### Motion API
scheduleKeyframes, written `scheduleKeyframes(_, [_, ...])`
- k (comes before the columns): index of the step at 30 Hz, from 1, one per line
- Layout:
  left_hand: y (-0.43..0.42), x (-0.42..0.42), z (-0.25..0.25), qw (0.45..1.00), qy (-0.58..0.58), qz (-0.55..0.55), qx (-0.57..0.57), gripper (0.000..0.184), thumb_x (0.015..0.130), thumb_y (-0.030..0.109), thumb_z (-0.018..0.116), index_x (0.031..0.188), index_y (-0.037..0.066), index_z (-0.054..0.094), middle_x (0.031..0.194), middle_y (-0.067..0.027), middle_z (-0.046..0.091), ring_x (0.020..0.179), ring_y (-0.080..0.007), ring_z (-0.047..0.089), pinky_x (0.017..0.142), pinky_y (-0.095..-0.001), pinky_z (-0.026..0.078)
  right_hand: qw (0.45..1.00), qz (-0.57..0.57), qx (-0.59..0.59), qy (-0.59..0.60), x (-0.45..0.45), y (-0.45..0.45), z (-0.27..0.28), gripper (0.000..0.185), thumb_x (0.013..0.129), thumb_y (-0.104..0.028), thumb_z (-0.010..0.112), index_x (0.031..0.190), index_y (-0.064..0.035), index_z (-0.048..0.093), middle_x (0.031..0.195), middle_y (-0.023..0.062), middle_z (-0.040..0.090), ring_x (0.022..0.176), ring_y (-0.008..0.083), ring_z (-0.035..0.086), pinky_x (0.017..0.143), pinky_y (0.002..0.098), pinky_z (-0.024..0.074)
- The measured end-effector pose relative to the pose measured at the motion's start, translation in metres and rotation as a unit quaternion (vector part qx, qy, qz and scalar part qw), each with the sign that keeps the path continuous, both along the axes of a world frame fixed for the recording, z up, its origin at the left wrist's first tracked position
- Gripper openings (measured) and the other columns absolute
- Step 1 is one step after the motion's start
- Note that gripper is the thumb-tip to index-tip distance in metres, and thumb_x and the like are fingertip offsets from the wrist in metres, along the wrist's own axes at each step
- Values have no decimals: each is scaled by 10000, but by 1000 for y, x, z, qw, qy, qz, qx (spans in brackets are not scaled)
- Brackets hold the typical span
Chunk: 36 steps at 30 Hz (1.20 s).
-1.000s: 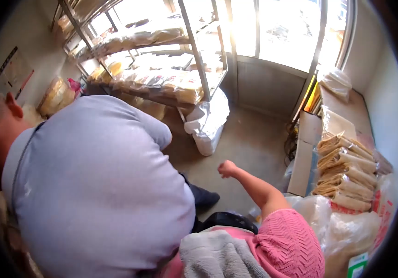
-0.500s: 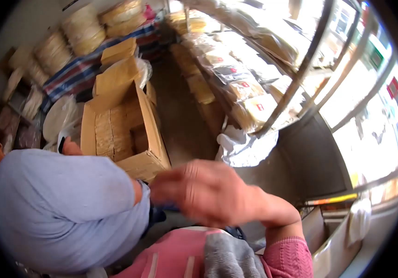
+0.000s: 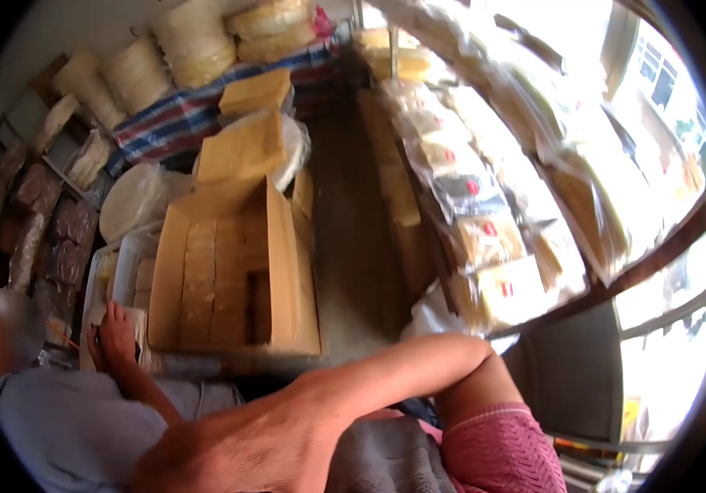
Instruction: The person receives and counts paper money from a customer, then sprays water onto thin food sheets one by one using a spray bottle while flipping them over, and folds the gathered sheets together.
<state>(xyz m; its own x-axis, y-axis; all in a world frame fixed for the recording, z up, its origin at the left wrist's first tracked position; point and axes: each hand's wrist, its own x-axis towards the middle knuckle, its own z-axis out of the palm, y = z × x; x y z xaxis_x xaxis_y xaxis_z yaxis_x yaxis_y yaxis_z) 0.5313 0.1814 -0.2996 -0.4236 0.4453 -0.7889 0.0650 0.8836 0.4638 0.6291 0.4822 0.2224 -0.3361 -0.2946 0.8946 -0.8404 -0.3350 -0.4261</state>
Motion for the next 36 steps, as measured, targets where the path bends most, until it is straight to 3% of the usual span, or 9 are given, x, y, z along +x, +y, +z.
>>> scheduleKeyframes(6, [157, -89, 14, 995, 40, -16, 88, 293, 794, 222, 614, 1028, 47, 603, 958, -141, 630, 843, -252, 609, 760, -364, 481, 969, 223, 107, -28, -75, 16, -17, 251, 790, -122, 568, 1002, 13, 565, 871, 223, 572, 823, 346, 544, 705, 410, 428])
scheduleKeyframes(9, [240, -123, 31, 988, 46, 1, 145, 292, 796, 224, 611, 1029, 48, 602, 958, -142, 630, 844, -255, 609, 761, -366, 481, 961, 260, -8, -87, -102, 43, -6, 158, 804, -115, 566, 913, -2, 585, 839, 195, 581, 782, 337, 547, 679, 401, 430])
scheduleKeyframes(12, [315, -152, 39, 983, 44, 17, 177, 291, 799, 226, 608, 1029, 49, 601, 958, -143, 629, 846, -259, 608, 761, -369, 480, 944, 329, -7, -39, -143, 95, -9, 143, 812, -108, 560, 919, -17, 585, 845, 192, 579, 767, 326, 547, 655, 389, 430])
scheduleKeyframes(17, [394, -177, 27, 984, 48, 82, 150, 289, 803, 230, 604, 1030, 51, 600, 959, -145, 628, 848, -264, 607, 762, -373, 479, 954, 294, 44, -18, -187, 241, -47, 210, 840, -204, 574, 987, -57, 602, 869, 190, 586, 791, 300, 556, 669, 387, 439])
scheduleKeyframes(20, [424, -178, 25, 987, 42, 121, 102, 287, 806, 232, 601, 1030, 52, 600, 959, -146, 628, 850, -267, 607, 763, -375, 478, 973, 198, 107, -50, -233, 362, -44, 272, 776, -79, 641, 1024, 9, 571, 1010, 141, 603, 856, 288, 605, 731, 333, 503])
scheduleKeyframes(22, [443, -183, 30, 985, 39, 147, 82, 287, 808, 233, 599, 1031, 53, 599, 959, -147, 628, 851, -269, 606, 763, -377, 478, 988, -33, 93, -121, -262, 448, -22, 443, 781, -71, 630, 1193, -9, 477, 1023, 136, 587, 846, 223, 615, 691, 315, 509])
scheduleKeyframes(24, [469, -191, 36, 980, 37, 179, 73, 286, 809, 235, 598, 1031, 54, 599, 959, -148, 627, 852, -271, 606, 764, -378, 477, 951, -248, 112, -143, -285, 526, 6, 513, 760, -70, 653, 1230, -26, 451, 1086, 138, 575, 939, 215, 593, 727, 310, 505])
scheduleKeyframes(27, [512, -211, 42, 971, 41, 222, 79, 285, 812, 237, 595, 1031, 55, 598, 960, -149, 627, 854, -274, 605, 764, -381, 476, 889, -430, 114, -106, -319, 622, 19, 489, 776, -84, 632, 1226, -23, 452, 1096, 133, 570, 950, 215, 586, 746, 311, 494])
scheduleKeyframes(36, [683, -371, 31, 959, 126, 163, 196, 282, 820, 243, 587, 1033, 59, 596, 960, -152, 625, 858, -284, 604, 766, -388, 474, 752, -635, 174, 30, -424, 796, 30, 425, 822, -124, 569, 1217, -14, 458, 1125, 118, 553, 982, 212, 564, 804, 313, 461])
